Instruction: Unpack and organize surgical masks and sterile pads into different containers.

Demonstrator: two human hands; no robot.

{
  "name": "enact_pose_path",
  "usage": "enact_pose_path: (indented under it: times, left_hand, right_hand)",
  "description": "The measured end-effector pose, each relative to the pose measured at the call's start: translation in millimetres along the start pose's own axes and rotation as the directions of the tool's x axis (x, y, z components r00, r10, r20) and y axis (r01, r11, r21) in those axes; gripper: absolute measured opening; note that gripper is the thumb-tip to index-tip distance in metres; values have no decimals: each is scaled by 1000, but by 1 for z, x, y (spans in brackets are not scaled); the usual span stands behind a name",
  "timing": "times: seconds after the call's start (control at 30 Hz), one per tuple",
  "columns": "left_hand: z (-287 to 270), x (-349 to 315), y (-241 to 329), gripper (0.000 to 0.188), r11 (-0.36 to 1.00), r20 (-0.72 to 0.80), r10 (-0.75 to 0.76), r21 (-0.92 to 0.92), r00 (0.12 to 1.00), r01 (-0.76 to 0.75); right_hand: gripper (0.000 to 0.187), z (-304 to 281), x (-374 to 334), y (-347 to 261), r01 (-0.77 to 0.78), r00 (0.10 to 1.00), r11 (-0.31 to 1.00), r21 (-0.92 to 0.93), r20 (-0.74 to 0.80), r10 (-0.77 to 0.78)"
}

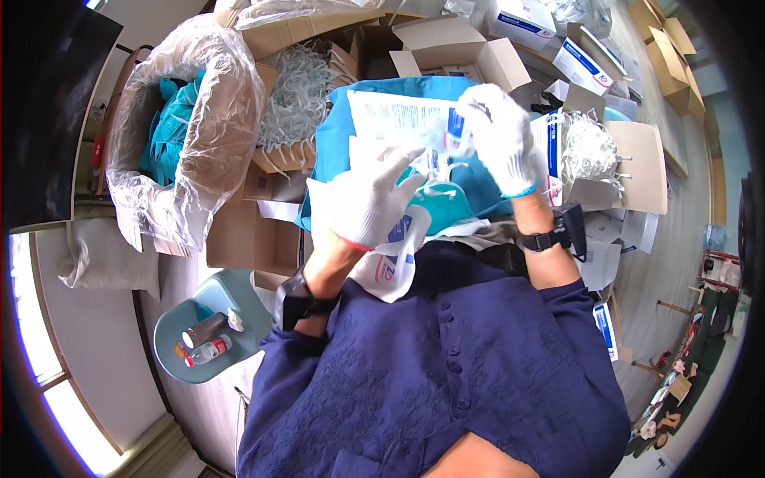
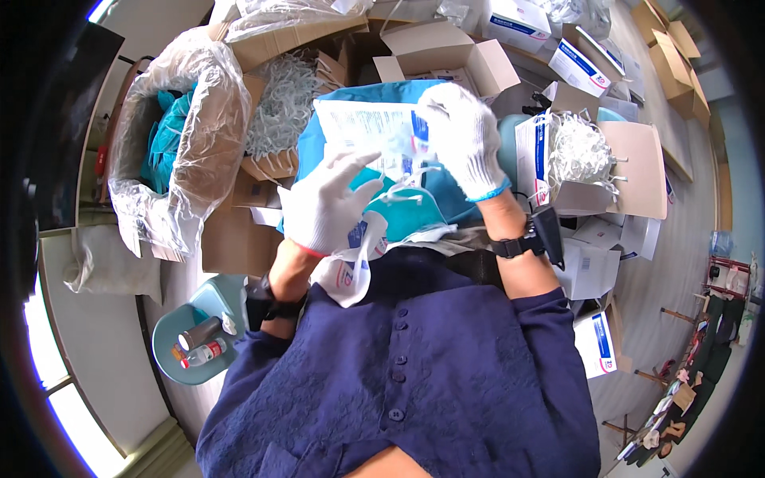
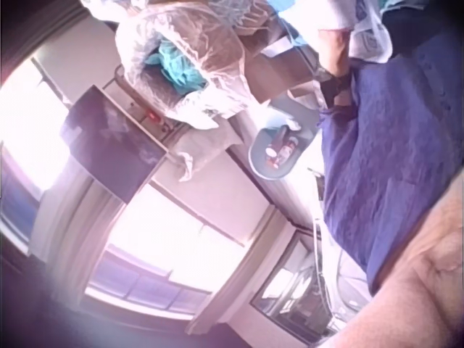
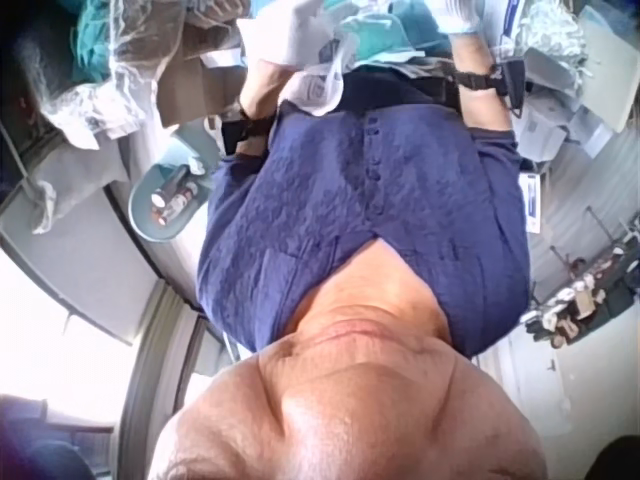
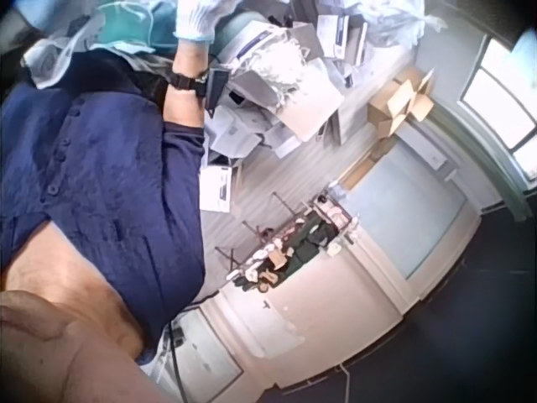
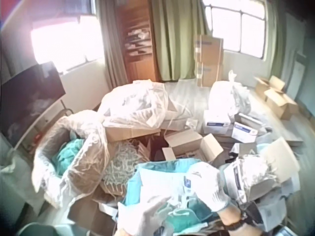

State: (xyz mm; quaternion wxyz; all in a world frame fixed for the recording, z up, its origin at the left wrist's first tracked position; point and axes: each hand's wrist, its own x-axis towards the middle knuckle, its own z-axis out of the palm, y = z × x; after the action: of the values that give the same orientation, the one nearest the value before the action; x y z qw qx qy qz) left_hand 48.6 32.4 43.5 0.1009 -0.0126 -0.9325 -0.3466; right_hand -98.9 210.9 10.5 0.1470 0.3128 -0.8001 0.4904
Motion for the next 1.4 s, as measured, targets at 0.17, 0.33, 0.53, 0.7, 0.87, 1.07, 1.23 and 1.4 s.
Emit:
enact_pose_path:
  times: [0.17,0.33,0.53,0.7,0.87,1.07,1.23,1.4]
  left_hand:
    - [-27,23,27,28,980,-136,156,146,978,-136]
    - [-14,38,5,11,961,9,185,209,983,-183]
    - [7,32,18,21,787,0,535,365,845,-498]
    - [-35,10,40,19,865,-127,501,50,856,-499]
    - [-47,-21,53,14,916,-371,375,6,849,-402]
    - [-44,-12,28,9,967,-348,225,-33,910,-252]
    - [-29,-10,13,9,973,-302,168,-104,938,-208]
    - [-21,-10,14,7,979,-293,114,-128,949,-157]
  right_hand:
    - [9,-11,13,-49,223,951,974,37,209,-226]
    - [7,-2,3,-51,83,978,988,128,177,-105]
    - [17,31,-7,-1,-90,994,995,34,60,88]
    - [19,34,-2,7,-320,947,943,92,33,318]
    - [19,35,-9,26,-366,926,930,-19,87,366]
    - [18,14,-25,8,-145,889,965,-217,400,224]
    - [22,-16,-14,-37,-182,954,964,192,274,125]
    - [20,-29,-15,-67,91,911,994,65,397,-110]
